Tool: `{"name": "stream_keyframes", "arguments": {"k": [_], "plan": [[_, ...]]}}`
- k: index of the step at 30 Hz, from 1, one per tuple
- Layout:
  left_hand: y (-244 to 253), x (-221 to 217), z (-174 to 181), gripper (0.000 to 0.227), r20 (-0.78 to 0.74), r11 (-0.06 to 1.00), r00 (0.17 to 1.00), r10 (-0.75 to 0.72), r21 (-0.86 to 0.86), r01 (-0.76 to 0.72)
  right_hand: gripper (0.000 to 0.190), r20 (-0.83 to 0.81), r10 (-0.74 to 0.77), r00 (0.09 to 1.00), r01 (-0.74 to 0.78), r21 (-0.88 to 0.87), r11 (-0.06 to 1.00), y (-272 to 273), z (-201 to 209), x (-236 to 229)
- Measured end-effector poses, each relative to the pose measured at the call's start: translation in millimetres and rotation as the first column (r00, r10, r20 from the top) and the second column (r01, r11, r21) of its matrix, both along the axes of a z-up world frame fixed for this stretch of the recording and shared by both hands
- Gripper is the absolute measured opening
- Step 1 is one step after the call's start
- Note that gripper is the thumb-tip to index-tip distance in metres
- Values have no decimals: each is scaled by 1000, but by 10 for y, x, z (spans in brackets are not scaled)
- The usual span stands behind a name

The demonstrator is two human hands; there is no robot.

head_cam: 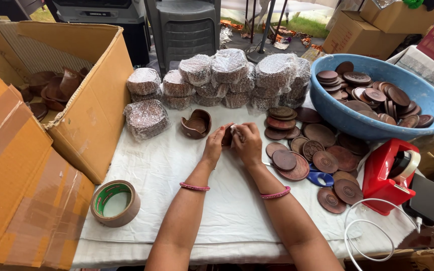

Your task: The person wipes a small, dark brown wooden bowl with a white cloth. They hold the bowl in their left hand and rub its surface with the cloth in their right hand, turning the bowl to clean different sides. The workspace contains stacks of wrapped items, a blue basin filled with wooden discs, and cardboard boxes.

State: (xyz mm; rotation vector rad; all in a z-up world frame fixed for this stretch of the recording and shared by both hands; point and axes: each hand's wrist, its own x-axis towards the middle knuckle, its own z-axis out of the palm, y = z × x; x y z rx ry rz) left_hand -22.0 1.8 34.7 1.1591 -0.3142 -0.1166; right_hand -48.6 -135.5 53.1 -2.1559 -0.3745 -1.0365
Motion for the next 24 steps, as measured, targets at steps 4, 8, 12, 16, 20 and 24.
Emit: {"name": "stream_keyframes", "arguments": {"k": [4,8,12,16,20,24], "plan": [[15,21,-52,48,-14,1000,1000,11,24,-11,24,-7,-21,1000,21,23,1000,15,14,-23],[12,74,-104,49,66,995,996,51,84,-57,26,63,103,993,-89,-200,976,86,40,-50],[-14,151,-234,46,61,994,992,110,-13,-109,29,42,174,984,-149,-344,927,102,70,-95],[23,201,-293,44,9,986,990,138,-90,-137,27,14,140,990,-125,-366,922,79,57,-70],[21,208,-268,41,-104,987,987,126,-84,-135,23,-68,-24,997,4,-277,961,30,36,-40],[10,198,-259,40,-131,997,990,57,-48,-63,27,-8,-104,995,101,-189,977,-1,9,-12]]}}
